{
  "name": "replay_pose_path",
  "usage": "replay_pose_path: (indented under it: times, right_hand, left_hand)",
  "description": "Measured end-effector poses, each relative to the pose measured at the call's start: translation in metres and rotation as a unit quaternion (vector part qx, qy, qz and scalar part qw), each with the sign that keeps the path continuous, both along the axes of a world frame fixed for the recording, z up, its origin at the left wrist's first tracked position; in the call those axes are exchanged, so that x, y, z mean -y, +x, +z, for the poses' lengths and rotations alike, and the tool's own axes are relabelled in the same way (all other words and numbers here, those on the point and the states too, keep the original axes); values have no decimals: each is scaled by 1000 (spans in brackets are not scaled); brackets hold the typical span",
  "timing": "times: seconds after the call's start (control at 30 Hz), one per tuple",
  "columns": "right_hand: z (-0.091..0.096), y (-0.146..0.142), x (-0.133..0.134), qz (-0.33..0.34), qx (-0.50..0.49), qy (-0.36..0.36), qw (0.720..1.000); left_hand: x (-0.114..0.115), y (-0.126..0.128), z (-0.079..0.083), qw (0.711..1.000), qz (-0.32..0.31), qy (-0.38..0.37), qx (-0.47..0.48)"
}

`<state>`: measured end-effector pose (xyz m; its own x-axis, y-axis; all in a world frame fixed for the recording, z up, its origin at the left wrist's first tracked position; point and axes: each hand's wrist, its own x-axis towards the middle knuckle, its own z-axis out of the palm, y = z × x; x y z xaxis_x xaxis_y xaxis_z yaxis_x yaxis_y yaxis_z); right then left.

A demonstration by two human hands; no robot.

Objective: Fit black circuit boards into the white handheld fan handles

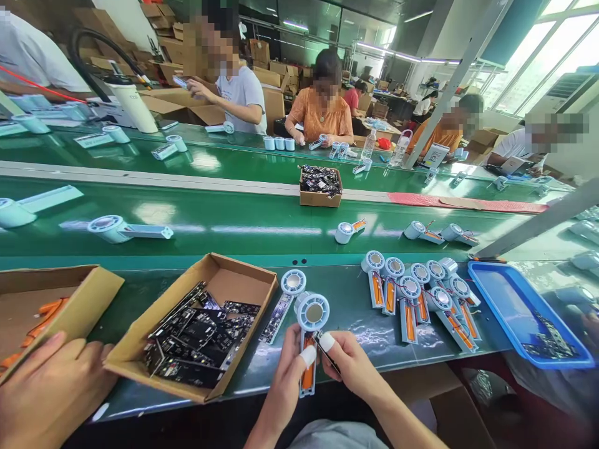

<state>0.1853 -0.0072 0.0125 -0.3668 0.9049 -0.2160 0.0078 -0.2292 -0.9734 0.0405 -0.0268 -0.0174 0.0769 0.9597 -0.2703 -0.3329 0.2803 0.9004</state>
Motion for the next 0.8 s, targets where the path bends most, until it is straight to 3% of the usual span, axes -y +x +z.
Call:
replay_pose_path:
  times: [0.23,0.33,0.47,0.57,0.67,0.8]
  right_hand:
    - [-1,-7,11,-69,-10,-8,998]
    - [1,-7,23,-99,-3,33,995]
    - [0,-7,34,-135,27,119,983]
    - [-10,-7,36,-160,69,146,974]
    - [-21,-5,39,-166,158,209,951]
    - [-28,0,47,-149,269,321,896]
  left_hand:
    - [0,8,6,992,36,-19,-118]
    - [-5,11,13,989,56,-12,-136]
    - [-12,11,8,997,34,-26,-58]
    - [-14,11,1,999,28,-38,-12]
    - [-14,13,5,995,66,-76,-26]
    - [-15,16,21,991,93,-98,-24]
